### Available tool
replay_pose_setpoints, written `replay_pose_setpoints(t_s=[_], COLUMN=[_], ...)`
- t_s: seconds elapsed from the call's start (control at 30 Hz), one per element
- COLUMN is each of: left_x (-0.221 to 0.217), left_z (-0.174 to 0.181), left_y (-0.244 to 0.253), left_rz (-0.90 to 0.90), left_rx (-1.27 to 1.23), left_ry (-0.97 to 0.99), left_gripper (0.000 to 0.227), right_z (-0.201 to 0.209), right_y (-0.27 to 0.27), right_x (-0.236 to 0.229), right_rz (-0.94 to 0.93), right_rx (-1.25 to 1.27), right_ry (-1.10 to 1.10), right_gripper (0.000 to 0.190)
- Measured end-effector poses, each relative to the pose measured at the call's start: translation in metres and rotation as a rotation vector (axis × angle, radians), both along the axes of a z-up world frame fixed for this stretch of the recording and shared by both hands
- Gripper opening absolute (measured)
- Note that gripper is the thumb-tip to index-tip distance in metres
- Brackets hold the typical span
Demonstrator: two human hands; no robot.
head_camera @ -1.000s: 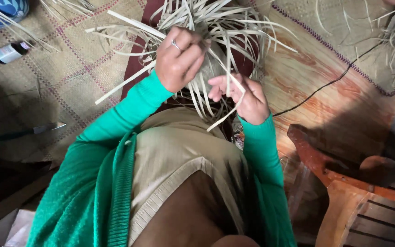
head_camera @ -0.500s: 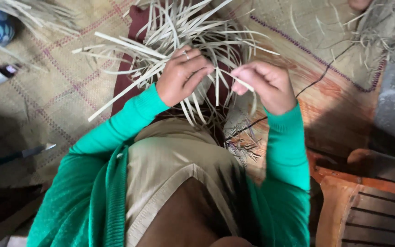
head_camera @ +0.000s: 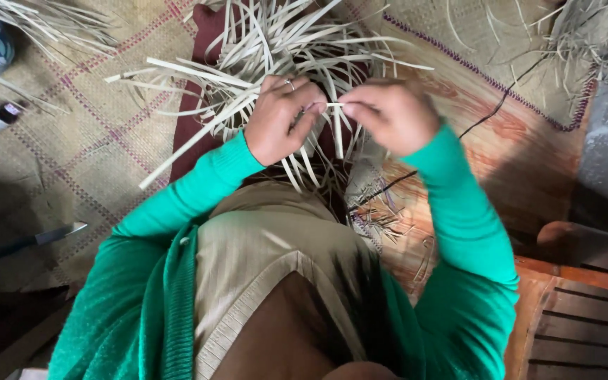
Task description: Extending a woven structure by interlacing thin, flexible strips of material.
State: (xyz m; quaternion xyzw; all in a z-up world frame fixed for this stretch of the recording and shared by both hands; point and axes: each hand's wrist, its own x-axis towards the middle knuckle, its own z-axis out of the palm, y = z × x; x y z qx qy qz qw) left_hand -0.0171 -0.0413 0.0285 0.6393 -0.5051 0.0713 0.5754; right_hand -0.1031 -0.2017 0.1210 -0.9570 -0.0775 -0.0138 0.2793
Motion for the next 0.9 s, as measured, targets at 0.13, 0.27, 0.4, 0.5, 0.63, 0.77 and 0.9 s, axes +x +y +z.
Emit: replay_pose_setpoints(t_s=[0.13, 0.27, 0.4, 0.5, 0.63, 0.77, 0.9], left_x=[-0.001, -0.001, 0.003, 0.004, 0.004, 0.008, 0.010], left_z=[0.004, 0.005, 0.006, 0.006, 0.004, 0.004, 0.004], left_y=[-0.001, -0.003, -0.001, 0.001, 0.003, 0.005, 0.010], left_rz=[0.049, 0.082, 0.009, -0.024, -0.088, -0.076, -0.131], left_rx=[-0.017, 0.011, -0.023, -0.052, -0.075, -0.085, -0.093], left_ry=[0.058, 0.038, 0.085, 0.103, 0.165, 0.154, 0.209], left_gripper=[0.006, 0.014, 0.011, 0.011, 0.013, 0.013, 0.015], right_z=[-0.016, -0.018, -0.013, -0.014, -0.010, -0.009, -0.006], right_y=[0.011, 0.028, 0.027, 0.015, 0.006, -0.009, -0.018], right_x=[0.011, 0.015, 0.022, 0.025, 0.027, 0.028, 0.026], right_rz=[-0.081, -0.040, -0.059, -0.074, -0.112, -0.145, -0.163], right_rx=[-0.257, -0.673, -0.765, -0.787, -0.813, -0.859, -0.860], right_ry=[-0.088, -0.396, -0.476, -0.493, -0.537, -0.541, -0.531], right_gripper=[0.007, 0.007, 0.006, 0.008, 0.005, 0.006, 0.008])
